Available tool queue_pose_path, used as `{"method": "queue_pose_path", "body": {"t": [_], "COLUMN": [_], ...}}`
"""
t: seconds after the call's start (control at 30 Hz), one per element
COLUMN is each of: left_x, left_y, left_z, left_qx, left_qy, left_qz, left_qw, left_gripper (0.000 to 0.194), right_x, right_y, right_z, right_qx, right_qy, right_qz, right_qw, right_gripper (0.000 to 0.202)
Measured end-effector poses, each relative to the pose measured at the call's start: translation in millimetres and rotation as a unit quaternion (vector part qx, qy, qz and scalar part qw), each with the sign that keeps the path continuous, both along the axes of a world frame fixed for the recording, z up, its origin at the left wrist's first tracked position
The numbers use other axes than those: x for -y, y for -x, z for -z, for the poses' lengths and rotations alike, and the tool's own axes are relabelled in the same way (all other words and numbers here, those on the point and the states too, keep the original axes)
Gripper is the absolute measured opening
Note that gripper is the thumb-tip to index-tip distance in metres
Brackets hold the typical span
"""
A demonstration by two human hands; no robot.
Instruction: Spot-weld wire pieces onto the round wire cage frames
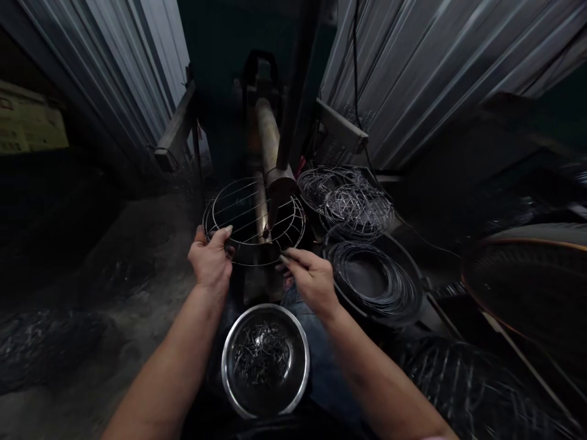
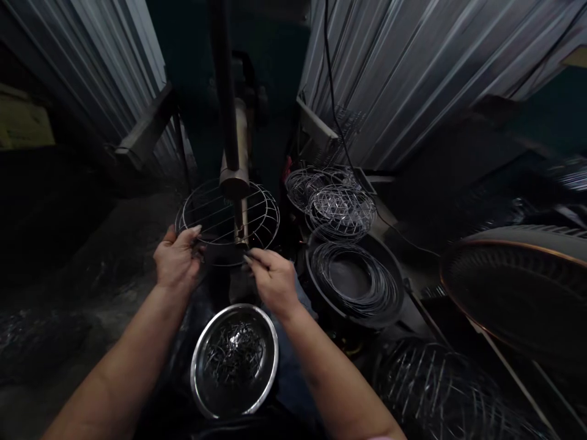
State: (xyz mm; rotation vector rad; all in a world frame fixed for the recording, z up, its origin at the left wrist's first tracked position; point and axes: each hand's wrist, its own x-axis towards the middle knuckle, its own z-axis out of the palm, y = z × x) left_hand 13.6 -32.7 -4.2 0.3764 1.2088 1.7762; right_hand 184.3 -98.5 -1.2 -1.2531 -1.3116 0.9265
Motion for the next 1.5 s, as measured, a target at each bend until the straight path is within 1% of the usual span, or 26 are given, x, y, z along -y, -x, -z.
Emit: {"method": "queue_pose_path", "body": {"t": [0.03,0.1,0.2,0.27,0.33,0.47,0.57,0.67,0.8,0.9,1.13,1.5], "left_x": [1.6,3.3,4.6,4.9,4.6,2.8,0.9,-1.1,-2.4,-2.7,-3.5,-12.3], "left_y": [-2.8,-6.7,-8.2,-7.5,-6.9,-7.8,-8.6,-8.6,-9.0,-10.6,-12.7,-11.5], "left_z": [-1.4,-4.8,-8.5,-9.0,-8.7,-9.0,-9.2,-7.9,-6.0,-5.6,-5.7,-4.4], "left_qx": [0.002,0.006,0.008,0.009,0.005,0.0,0.009,0.014,0.007,0.01,0.019,0.015], "left_qy": [-0.004,-0.006,-0.004,-0.001,-0.007,-0.023,-0.022,-0.026,-0.033,-0.032,-0.035,-0.029], "left_qz": [-0.005,-0.015,-0.028,-0.031,-0.031,-0.023,-0.016,-0.016,-0.023,-0.013,-0.002,0.002], "left_qw": [1.0,1.0,1.0,0.999,0.999,0.999,1.0,0.999,0.999,0.999,0.999,0.999], "left_gripper": [0.049,0.052,0.054,0.054,0.052,0.048,0.048,0.048,0.047,0.048,0.046,0.045], "right_x": [-4.5,-11.9,-18.3,-19.8,-20.3,-21.2,-23.2,-25.7,-28.4,-29.3,-29.1,-37.3], "right_y": [10.5,27.0,38.1,39.0,39.0,43.8,48.4,50.0,49.6,50.2,52.6,51.0], "right_z": [-3.5,-3.0,7.9,14.6,17.3,13.8,10.8,9.8,9.8,9.4,9.6,10.8], "right_qx": [-0.02,-0.041,-0.038,-0.032,-0.037,-0.097,-0.142,-0.161,-0.163,-0.179,-0.191,-0.182], "right_qy": [-0.007,-0.018,-0.024,-0.015,0.005,0.042,0.049,0.059,0.07,0.071,0.061,0.052], "right_qz": [-0.001,-0.011,-0.009,-0.001,0.014,0.06,0.078,0.09,0.084,0.082,0.104,0.085], "right_qw": [1.0,0.999,0.999,0.999,0.999,0.993,0.986,0.981,0.98,0.978,0.974,0.978], "right_gripper": [0.02,0.019,0.016,0.015,0.014,0.022,0.026,0.026,0.025,0.025,0.026,0.021]}}
